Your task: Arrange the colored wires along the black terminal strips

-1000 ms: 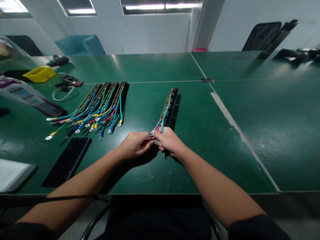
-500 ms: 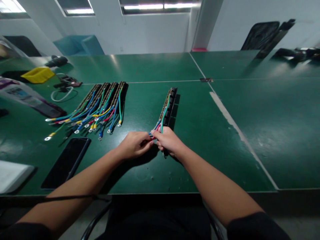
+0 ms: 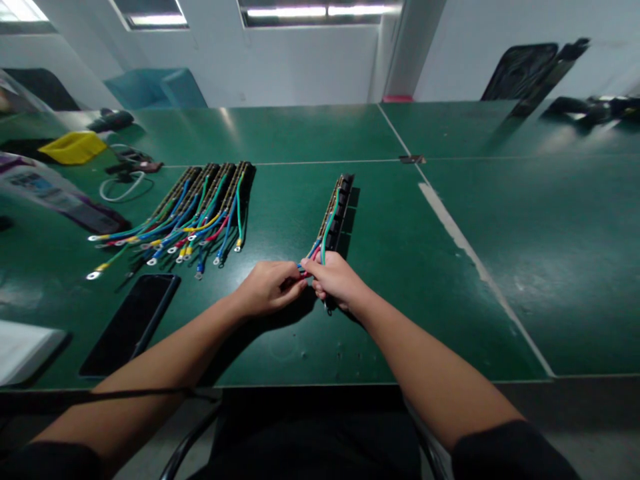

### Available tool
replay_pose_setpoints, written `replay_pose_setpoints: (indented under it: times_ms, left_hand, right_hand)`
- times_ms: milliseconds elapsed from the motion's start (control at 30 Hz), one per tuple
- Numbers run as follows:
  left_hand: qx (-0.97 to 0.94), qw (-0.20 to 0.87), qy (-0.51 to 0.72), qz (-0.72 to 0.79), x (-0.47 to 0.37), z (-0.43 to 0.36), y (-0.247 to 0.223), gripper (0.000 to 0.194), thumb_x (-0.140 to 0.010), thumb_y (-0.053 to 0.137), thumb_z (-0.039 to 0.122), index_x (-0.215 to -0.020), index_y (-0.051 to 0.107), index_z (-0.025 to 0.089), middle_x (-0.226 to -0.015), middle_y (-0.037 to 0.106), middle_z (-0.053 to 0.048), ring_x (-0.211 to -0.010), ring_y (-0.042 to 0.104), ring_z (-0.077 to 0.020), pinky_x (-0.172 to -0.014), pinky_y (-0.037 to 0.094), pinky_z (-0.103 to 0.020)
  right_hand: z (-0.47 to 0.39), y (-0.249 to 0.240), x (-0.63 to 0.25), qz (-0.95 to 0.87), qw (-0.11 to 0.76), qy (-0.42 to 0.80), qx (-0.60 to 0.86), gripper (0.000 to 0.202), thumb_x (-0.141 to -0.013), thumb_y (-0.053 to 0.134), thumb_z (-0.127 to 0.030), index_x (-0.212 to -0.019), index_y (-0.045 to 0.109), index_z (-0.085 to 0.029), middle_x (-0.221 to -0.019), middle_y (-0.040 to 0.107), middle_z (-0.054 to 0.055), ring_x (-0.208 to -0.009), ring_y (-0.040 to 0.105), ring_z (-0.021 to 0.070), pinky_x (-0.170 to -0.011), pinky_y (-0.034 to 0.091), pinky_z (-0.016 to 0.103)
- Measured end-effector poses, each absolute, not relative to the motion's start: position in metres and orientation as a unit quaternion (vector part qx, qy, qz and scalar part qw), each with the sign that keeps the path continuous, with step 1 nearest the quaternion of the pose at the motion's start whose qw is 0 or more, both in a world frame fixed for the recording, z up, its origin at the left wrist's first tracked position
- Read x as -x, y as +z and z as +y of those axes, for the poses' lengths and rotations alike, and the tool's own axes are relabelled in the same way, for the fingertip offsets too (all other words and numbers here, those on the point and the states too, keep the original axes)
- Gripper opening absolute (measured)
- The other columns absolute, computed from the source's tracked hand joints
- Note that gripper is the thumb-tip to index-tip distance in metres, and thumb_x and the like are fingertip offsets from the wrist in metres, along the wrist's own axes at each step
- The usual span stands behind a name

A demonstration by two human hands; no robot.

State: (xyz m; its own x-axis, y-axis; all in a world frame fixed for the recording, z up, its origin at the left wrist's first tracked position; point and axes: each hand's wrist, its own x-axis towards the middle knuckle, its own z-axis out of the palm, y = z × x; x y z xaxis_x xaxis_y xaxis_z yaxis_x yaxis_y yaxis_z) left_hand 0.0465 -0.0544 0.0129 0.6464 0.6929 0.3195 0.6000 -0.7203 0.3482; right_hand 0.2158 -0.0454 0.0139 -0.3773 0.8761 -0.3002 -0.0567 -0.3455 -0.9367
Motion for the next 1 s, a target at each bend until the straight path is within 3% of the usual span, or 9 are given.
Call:
replay_pose_setpoints:
  times_ms: [800, 1000]
  left_hand:
    - [-0.901, 0.101, 0.194, 0.373, -0.0442, -0.0488, 0.0143, 0.027, -0.094, 0.037, 0.029, -0.075, 0.05, 0.016, -0.062, 0.05, 0.001, -0.055, 0.044, -0.011, -0.054, 0.028, -0.024]
    - [-0.902, 0.092, 0.204, 0.37, -0.0439, -0.0481, 0.0135, 0.025, -0.091, 0.042, 0.031, -0.073, 0.052, 0.016, -0.06, 0.051, 0.001, -0.053, 0.044, -0.0102, -0.053, 0.028, -0.022]
  right_hand:
    - [-0.0435, 0.0122, -0.2152, -0.465, 0.343, 0.682, 0.449, 0.016, -0.085, 0.057, -0.03, -0.078, 0.049, -0.017, -0.046, 0.041, -0.008, -0.033, 0.033, 0.0045, -0.031, 0.03, 0.016]
    - [-0.0429, 0.0123, -0.2151, -0.456, 0.341, 0.684, 0.457, 0.02, -0.085, 0.057, -0.032, -0.075, 0.048, -0.018, -0.044, 0.039, -0.008, -0.033, 0.034, 0.005, -0.03, 0.031, 0.016]
